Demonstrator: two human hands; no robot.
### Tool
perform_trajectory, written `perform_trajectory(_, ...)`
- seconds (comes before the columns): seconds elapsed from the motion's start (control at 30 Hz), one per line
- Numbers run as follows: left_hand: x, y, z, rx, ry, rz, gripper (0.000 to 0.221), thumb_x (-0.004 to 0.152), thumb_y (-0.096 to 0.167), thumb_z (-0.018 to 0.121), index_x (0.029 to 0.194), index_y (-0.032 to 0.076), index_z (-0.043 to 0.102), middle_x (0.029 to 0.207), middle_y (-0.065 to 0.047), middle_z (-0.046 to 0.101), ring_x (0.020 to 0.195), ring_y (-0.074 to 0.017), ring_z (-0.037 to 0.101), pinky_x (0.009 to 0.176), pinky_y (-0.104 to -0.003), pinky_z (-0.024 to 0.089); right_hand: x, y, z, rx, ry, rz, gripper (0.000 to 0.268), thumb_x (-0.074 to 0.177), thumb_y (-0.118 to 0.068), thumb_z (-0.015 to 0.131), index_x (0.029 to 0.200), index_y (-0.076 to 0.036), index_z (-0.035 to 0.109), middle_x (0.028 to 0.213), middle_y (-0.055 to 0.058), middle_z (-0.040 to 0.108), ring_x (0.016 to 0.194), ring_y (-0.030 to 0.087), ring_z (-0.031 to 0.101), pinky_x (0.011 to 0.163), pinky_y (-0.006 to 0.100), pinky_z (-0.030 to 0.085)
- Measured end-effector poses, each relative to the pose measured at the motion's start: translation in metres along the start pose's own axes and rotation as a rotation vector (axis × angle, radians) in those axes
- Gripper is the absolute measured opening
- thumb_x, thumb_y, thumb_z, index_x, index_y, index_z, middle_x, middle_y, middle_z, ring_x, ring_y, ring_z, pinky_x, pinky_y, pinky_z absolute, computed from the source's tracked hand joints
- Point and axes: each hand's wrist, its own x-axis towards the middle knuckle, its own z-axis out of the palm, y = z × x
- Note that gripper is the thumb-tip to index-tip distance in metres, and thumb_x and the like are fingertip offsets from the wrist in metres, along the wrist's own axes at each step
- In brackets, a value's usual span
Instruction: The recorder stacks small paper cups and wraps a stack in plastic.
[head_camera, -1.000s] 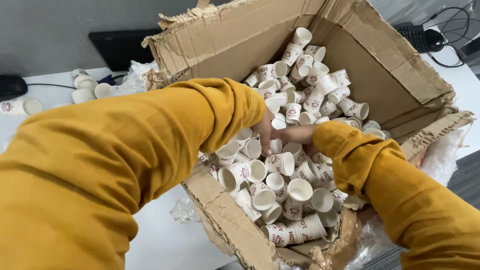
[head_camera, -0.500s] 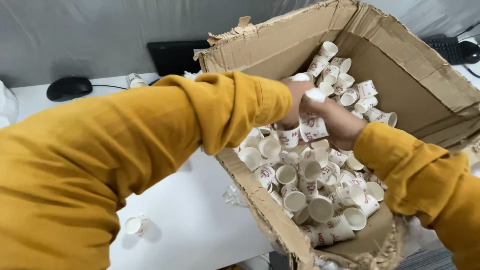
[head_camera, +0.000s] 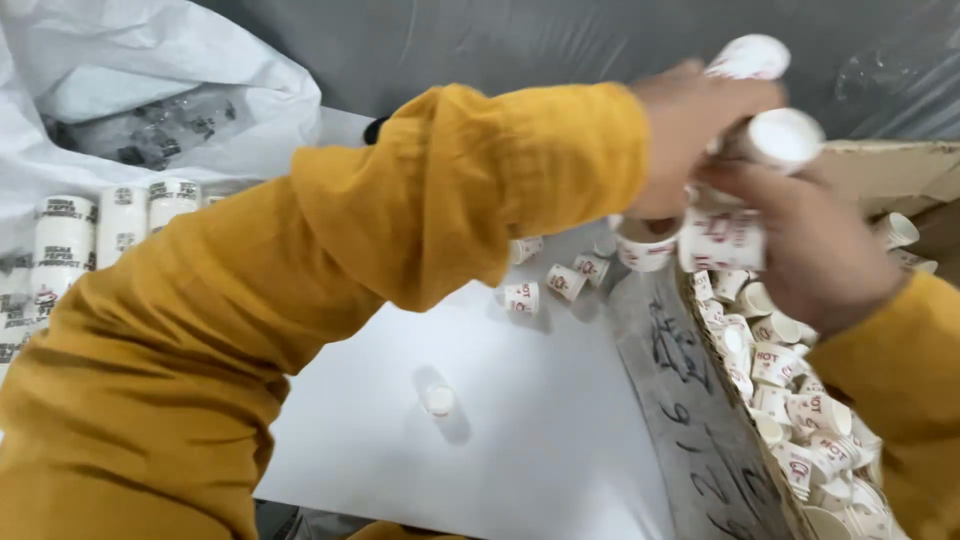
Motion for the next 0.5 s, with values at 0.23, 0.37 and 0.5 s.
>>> perform_trajectory(0.23, -0.095, -0.106, 0.004, -0.005, 0.079, -0.506, 0.091, 0.056, 0.002, 0.093, 0.137, 0.021, 0.056, 0.127, -0.016, 0.059, 0.120, -0.0366, 0.060, 0.101, -0.039, 0.051, 0.124, 0.072, 0.124, -0.164, -0.059, 0.025, 0.057, 0.084, -0.015, 0.070, 0.137, -0.008, 0.050, 0.116, 0.009, 0.071, 0.105, 0.018, 0.069, 0.090, 0.031, 0.056)
perform_trajectory(0.37, -0.116, -0.211, 0.051, -0.027, 0.121, -0.502, 0.072, 0.063, 0.007, 0.090, 0.129, 0.020, 0.064, 0.128, -0.014, 0.070, 0.123, -0.0345, 0.067, 0.103, -0.038, 0.054, 0.168, 0.095, 0.148, -0.471, -0.126, -0.110, 0.060, 0.086, -0.027, 0.077, 0.135, -0.001, 0.056, 0.121, 0.015, 0.072, 0.109, 0.021, 0.069, 0.098, 0.033, 0.053)
perform_trajectory(0.5, -0.138, -0.273, 0.076, 0.007, 0.319, -0.562, 0.065, 0.066, 0.008, 0.089, 0.125, 0.028, 0.068, 0.145, -0.021, 0.048, 0.129, -0.0395, 0.054, 0.106, -0.039, 0.050, 0.191, 0.117, 0.141, -1.005, -0.288, 0.070, 0.090, 0.085, -0.041, 0.076, 0.158, -0.013, 0.031, 0.137, 0.029, 0.054, 0.127, 0.041, 0.053, 0.105, 0.045, 0.047)
